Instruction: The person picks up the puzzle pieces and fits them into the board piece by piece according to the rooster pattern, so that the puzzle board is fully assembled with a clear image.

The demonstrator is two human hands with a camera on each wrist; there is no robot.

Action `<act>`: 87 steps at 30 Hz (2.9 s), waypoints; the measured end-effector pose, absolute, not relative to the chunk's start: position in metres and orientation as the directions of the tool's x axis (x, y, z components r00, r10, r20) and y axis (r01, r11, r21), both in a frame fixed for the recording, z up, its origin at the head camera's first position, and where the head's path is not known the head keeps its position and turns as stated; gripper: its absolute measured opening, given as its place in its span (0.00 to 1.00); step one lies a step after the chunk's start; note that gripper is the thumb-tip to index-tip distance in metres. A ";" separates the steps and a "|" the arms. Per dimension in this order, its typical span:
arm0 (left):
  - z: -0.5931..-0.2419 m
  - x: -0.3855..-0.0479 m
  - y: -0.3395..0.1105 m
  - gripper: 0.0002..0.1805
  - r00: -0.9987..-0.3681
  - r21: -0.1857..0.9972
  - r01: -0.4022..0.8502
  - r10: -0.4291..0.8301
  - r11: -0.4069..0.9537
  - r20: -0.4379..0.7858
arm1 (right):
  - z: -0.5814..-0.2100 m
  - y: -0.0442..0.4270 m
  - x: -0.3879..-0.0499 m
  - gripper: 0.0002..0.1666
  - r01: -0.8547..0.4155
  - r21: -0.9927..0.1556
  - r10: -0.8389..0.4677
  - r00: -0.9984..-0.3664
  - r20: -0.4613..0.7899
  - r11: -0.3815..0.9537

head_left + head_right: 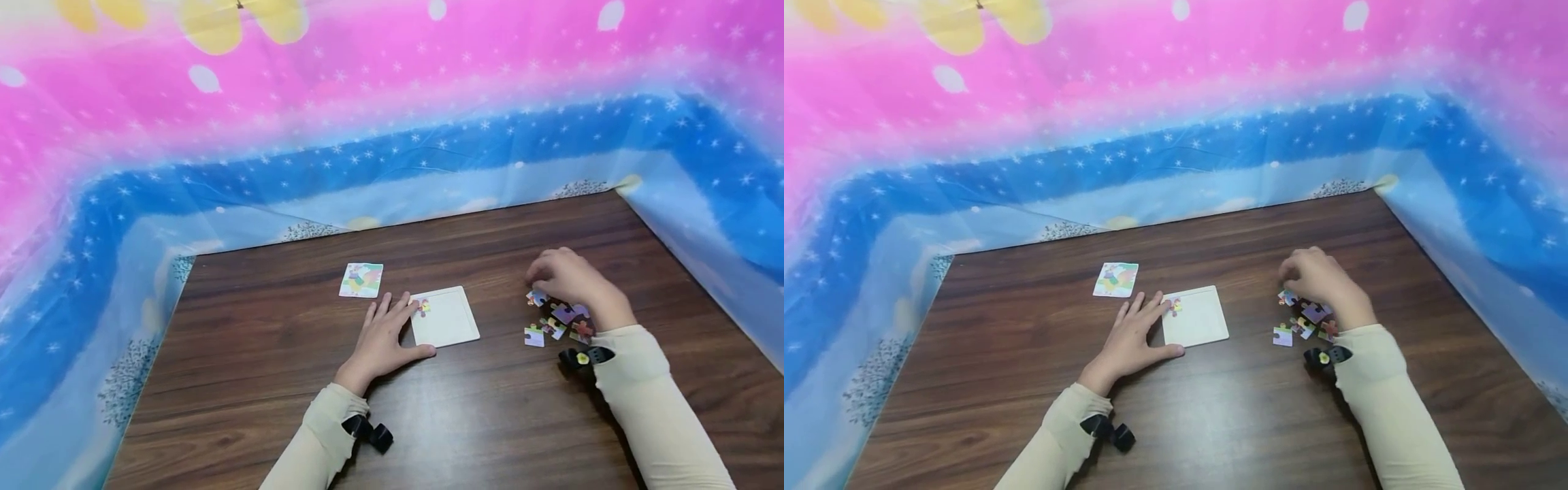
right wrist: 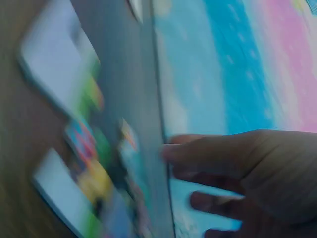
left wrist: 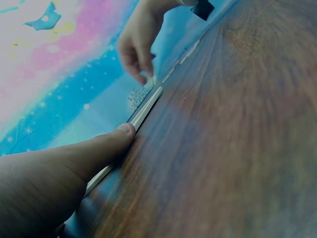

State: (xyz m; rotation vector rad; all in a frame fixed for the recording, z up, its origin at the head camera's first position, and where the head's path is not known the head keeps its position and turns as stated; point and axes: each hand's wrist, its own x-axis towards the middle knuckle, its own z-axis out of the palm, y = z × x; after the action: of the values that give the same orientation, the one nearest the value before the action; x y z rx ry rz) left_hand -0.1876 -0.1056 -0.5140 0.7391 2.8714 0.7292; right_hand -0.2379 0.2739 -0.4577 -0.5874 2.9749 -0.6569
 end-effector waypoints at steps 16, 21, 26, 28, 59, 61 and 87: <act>-0.510 -0.189 -0.106 0.52 -0.880 0.485 0.419 0.475 0.768 0.010 | -0.462 0.278 -0.242 0.08 -0.245 -0.529 -0.356 -0.927 -0.118 0.813; -0.511 -0.188 -0.105 0.53 -0.877 0.484 0.421 0.480 0.767 0.002 | -0.471 0.259 -0.246 0.04 -0.238 -0.599 -0.315 -0.949 -0.026 0.764; -0.512 -0.187 -0.106 0.52 -0.877 0.492 0.425 0.480 0.760 0.016 | -0.479 0.230 -0.248 0.06 -0.296 -0.687 -0.359 -0.932 0.054 0.664; -0.512 -0.186 -0.105 0.52 -0.878 0.494 0.420 0.479 0.761 0.009 | -0.482 0.218 -0.248 0.08 -0.322 -0.714 -0.404 -0.913 0.060 0.622; -0.512 -0.188 -0.107 0.51 -0.876 0.520 0.419 0.483 0.744 0.015 | -0.497 0.132 -0.241 0.02 -0.358 -0.688 -0.393 -0.912 0.113 0.632; -0.513 -0.189 -0.107 0.52 -0.875 0.513 0.422 0.484 0.748 0.013 | -0.497 0.131 -0.240 0.02 -0.368 -0.674 -0.394 -0.911 0.123 0.640; -0.512 -0.189 -0.109 0.47 -0.867 0.520 0.436 0.498 0.735 0.024 | -0.503 0.123 -0.233 0.09 -0.461 -0.570 -0.410 -0.884 0.226 0.680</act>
State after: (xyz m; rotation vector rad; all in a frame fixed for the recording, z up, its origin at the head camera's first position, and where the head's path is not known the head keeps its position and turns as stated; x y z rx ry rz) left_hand -0.1887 -0.1091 -0.5124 0.7613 2.8161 0.7989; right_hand -0.2330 0.1234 -0.5032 -0.7666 2.9515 -1.0369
